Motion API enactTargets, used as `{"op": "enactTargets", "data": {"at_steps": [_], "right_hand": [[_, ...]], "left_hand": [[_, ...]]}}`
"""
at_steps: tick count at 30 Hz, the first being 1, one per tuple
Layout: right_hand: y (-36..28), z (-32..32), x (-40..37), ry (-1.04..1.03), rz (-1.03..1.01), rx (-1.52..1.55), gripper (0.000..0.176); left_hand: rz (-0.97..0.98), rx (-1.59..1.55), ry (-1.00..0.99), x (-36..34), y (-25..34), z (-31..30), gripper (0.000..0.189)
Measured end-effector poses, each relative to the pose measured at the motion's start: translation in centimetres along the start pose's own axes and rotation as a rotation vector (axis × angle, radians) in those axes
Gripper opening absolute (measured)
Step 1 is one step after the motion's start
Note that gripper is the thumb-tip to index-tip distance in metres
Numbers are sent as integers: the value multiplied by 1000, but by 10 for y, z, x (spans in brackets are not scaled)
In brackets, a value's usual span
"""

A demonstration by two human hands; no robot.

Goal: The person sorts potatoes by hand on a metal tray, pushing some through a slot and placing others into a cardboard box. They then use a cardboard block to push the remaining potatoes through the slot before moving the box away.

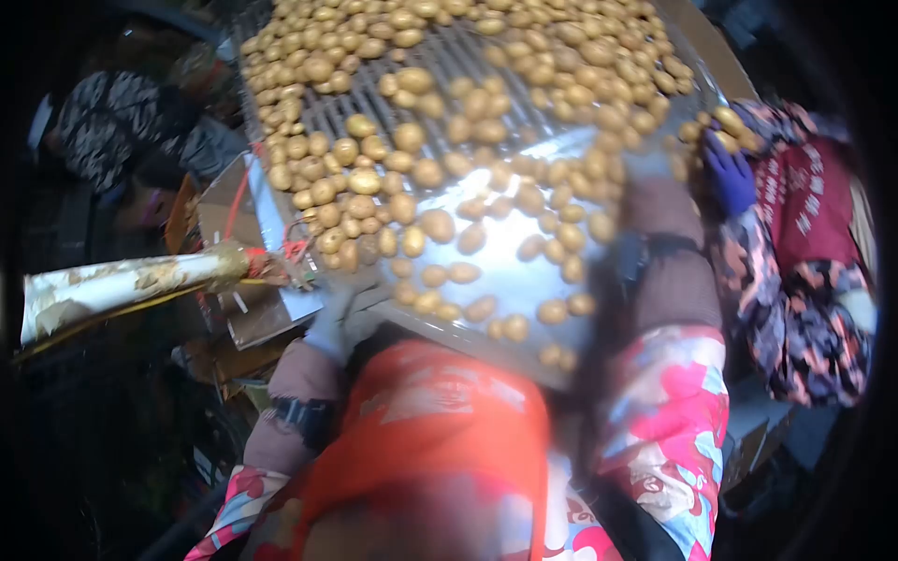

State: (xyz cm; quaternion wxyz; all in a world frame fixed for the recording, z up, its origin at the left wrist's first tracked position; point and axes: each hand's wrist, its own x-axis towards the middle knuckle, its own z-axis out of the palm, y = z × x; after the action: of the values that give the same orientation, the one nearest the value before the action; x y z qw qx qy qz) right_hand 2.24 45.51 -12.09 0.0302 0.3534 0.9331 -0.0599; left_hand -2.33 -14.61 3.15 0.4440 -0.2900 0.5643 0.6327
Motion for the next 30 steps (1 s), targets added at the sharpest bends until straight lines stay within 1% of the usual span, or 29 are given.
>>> {"op": "enactTargets", "data": {"at_steps": [1,2,3,4,5,7,8,9,10,11,12,13,15,16,17,18,19,20,22,25,26,27,28,29,30], "right_hand": [[3,1,7,-37,38,2,48],[5,2,10,-64,65,8,47],[13,9,16,-81,87,29,46],[21,18,19,-89,98,54,46],[29,30,22,-81,88,108,45],[36,51,7,-23,11,278,38],[14,32,-19,39,-69,229,38],[-11,5,-52,103,-149,179,37],[-17,-9,-71,15,-252,210,39],[-32,-24,-91,-15,-253,284,40],[-62,-47,-122,-18,-210,402,41],[-92,-65,-149,-41,-145,554,43],[-164,-105,-207,-195,4,800,48],[-194,-119,-236,-293,82,878,51],[-216,-124,-263,-343,-137,804,55],[-227,-111,-285,-178,-591,683,57],[-236,-92,-304,9,-1037,533,60],[-241,-73,-311,-37,-1035,531,61],[-248,-49,-318,-139,-1021,508,63],[-247,-61,-305,-47,-1127,120,64],[-255,-77,-300,24,-1088,194,52],[-250,-64,-283,-90,-975,150,47],[-235,-42,-256,-194,-855,104,42],[-226,-35,-239,-301,-722,54,37],[-241,-46,-235,-115,-695,204,31]], "left_hand": [[-22,56,36,-6,9,21,47],[190,308,-8,29,-10,11,47],[328,445,-46,60,-31,-1,48],[472,575,-68,91,-50,-12,49],[551,587,-85,105,-60,-15,50],[376,438,-121,100,-54,15,56],[129,270,-140,78,-35,47,59],[87,336,-240,54,-21,72,59],[42,399,-337,40,-15,90,60],[24,412,-455,56,-32,99,58],[27,426,-589,67,-42,102,56],[-80,298,-616,77,-48,106,54],[-298,29,-680,73,-45,112,50],[-293,-89,-606,44,-27,108,44],[-292,-253,-721,48,-30,92,42],[-148,-174,-787,74,-48,77,43],[-113,-210,-776,91,-63,57,40],[-78,-245,-766,108,-77,38,36],[-253,-561,-604,113,-94,-1,24],[-26,-456,-417,63,-104,-63,25],[30,-442,-362,45,-105,-82,24],[49,-475,-321,24,-99,-93,23],[32,-556,-281,15,-100,-104,23],[18,-636,-240,6,-101,-116,23],[-38,-753,-194,2,-106,-125,22]]}}
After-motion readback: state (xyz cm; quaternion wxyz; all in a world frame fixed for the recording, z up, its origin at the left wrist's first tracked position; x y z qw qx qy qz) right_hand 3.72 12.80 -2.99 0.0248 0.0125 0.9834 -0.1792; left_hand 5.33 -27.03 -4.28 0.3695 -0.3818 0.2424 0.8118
